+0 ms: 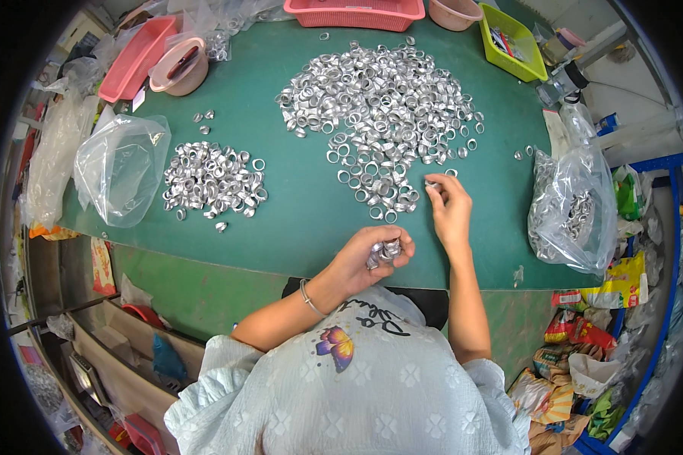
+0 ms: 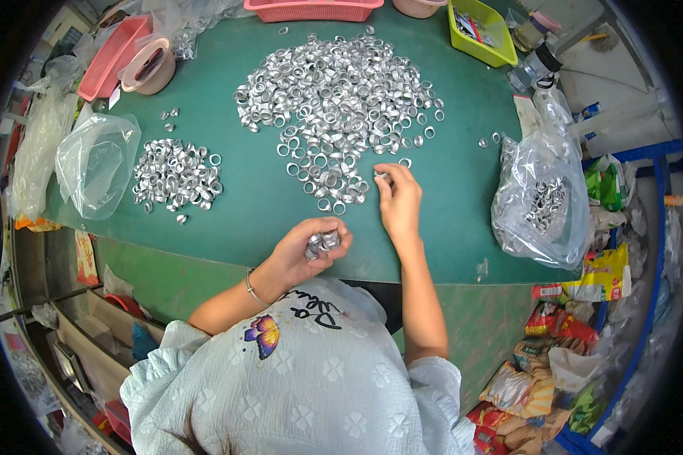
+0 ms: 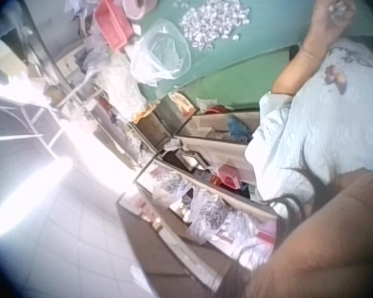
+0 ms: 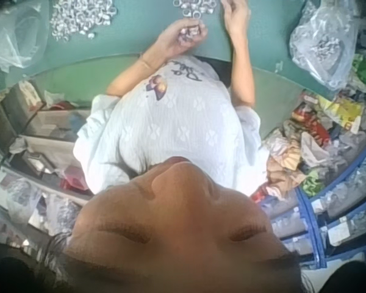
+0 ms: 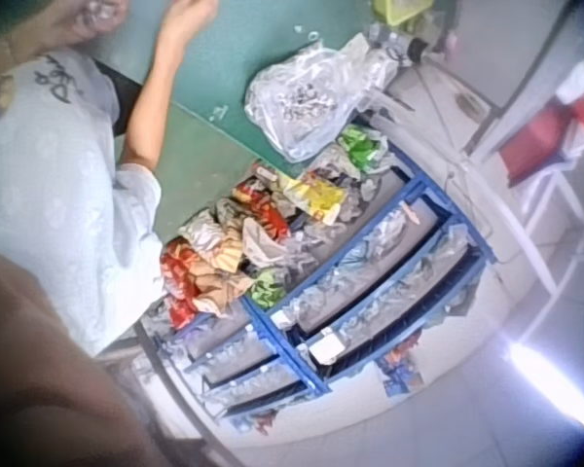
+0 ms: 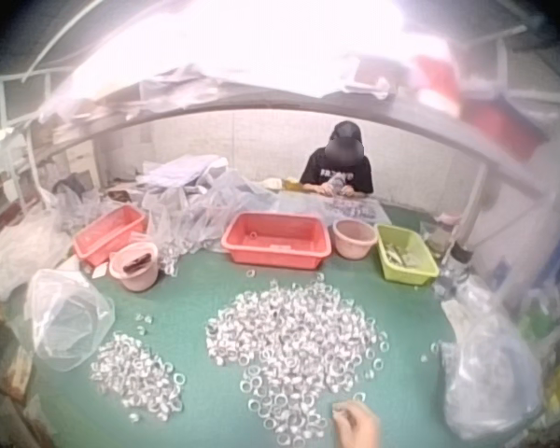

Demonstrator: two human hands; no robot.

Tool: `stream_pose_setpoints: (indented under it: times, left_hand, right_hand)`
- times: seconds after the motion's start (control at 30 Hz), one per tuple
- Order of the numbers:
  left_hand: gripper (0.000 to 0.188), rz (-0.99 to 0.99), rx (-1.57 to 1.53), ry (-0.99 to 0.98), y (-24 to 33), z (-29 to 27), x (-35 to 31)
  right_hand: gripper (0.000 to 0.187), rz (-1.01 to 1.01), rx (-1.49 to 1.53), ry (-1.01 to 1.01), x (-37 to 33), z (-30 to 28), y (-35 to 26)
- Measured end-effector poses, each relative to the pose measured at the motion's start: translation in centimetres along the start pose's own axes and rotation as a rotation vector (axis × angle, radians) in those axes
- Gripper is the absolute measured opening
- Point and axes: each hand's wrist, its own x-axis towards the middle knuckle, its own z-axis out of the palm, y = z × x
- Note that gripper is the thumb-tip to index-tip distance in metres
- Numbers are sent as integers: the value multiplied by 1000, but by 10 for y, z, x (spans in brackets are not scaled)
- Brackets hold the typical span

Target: The person sits at a green workbench and assembles small, silver metal components by hand. They pick up individual pieces from a large pile, fit them together, and place the finished assemblies into a separate pile on the table.

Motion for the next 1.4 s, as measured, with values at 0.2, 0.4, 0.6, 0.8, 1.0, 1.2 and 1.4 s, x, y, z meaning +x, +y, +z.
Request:
stream_pose_setpoints:
  times: [0.2, 0.4, 0.6, 0.8, 1.0, 1.2, 1.4]
  left_hand:
    - [20, 238, 282, 128, -5, 10, 0]
    - [24, 620, 750, 230, -9, 27, -2]
    - [26, 801, 1037, 174, -6, 32, -2]
    - [25, 552, 858, 117, -1, 35, -8]
    - [24, 595, 862, 42, -2, 34, -8]
    - [18, 349, 646, 48, 1, 34, -14]
    - [14, 72, 73, -231, 1, 14, -6]
  right_hand:
    - [23, 274, 1130, -260, -40, -18, -24]
    - [23, 302, 1291, -307, -64, -19, -44]
    - [16, 214, 970, -176, -74, -16, -61]
    - [17, 298, 944, -186, -77, -21, -63]
    - [22, 394, 1027, -256, -76, -22, -67]
    - [20, 20, -150, 267, -23, -27, -28]
    - [24, -288, -700, 301, 13, -19, 17]
